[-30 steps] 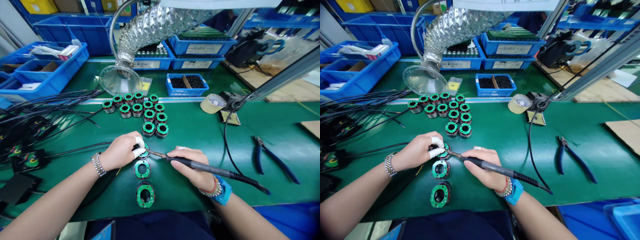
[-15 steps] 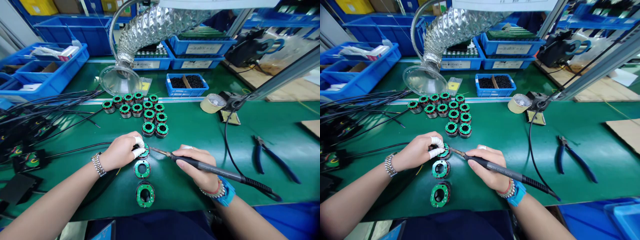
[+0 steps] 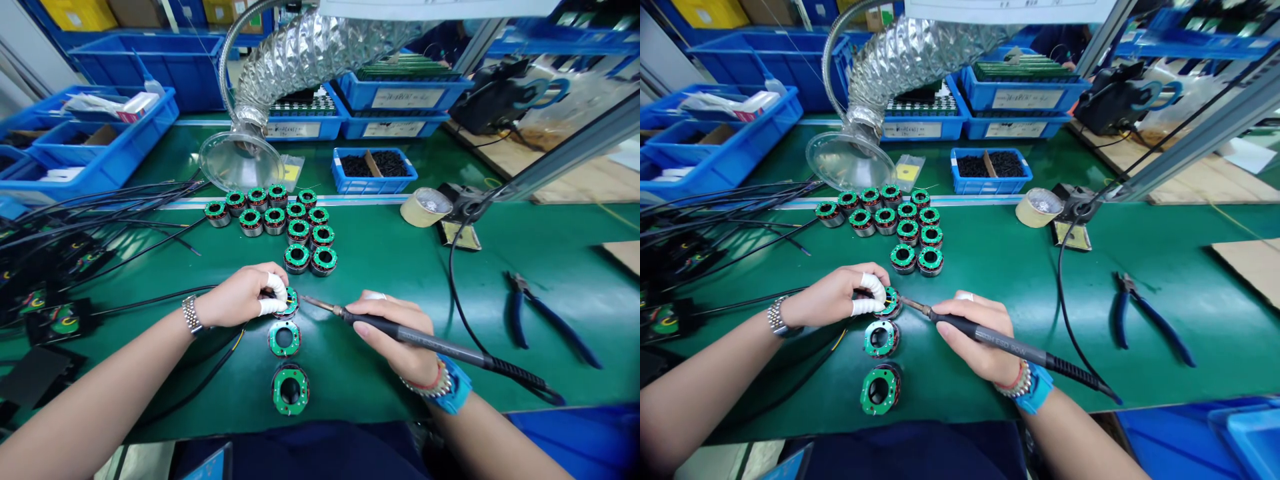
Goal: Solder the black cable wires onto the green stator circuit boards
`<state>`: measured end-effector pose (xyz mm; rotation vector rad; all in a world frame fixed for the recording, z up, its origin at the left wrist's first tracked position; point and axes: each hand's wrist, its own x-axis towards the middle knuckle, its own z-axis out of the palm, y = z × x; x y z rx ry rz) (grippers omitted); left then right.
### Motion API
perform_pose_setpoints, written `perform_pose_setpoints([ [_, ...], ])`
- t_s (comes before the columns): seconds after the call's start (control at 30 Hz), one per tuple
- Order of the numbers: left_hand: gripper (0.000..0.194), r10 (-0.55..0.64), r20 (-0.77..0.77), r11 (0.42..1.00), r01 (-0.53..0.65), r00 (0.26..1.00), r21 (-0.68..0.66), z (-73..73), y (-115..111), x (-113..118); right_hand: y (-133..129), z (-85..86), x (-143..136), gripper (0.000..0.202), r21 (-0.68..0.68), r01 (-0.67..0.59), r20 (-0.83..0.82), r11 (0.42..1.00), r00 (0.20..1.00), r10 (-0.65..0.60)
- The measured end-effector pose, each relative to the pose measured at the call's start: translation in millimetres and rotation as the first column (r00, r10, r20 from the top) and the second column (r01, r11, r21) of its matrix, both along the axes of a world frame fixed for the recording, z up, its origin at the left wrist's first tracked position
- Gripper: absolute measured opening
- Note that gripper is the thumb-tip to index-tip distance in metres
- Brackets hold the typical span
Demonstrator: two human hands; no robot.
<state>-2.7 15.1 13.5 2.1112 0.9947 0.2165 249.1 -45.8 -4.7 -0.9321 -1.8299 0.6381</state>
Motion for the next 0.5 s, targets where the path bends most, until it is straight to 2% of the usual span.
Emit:
perform_pose_setpoints([
  [0.23,0.010,-0.016,-0.036,1.000,0.015,0.999,-0.003,0.7,1.2,1.4,-3.8,-1.4,-4.2,0.014,0.019,-0.099,0.039,0.995,0.994,0.098],
  [0.5,0.008,-0.022,-0.032,0.999,0.023,0.999,0.029,0.8,2.2,1.6,-4.3,-4.4,-9.7,0.014,0.021,-0.114,0.092,0.993,0.989,0.112],
])
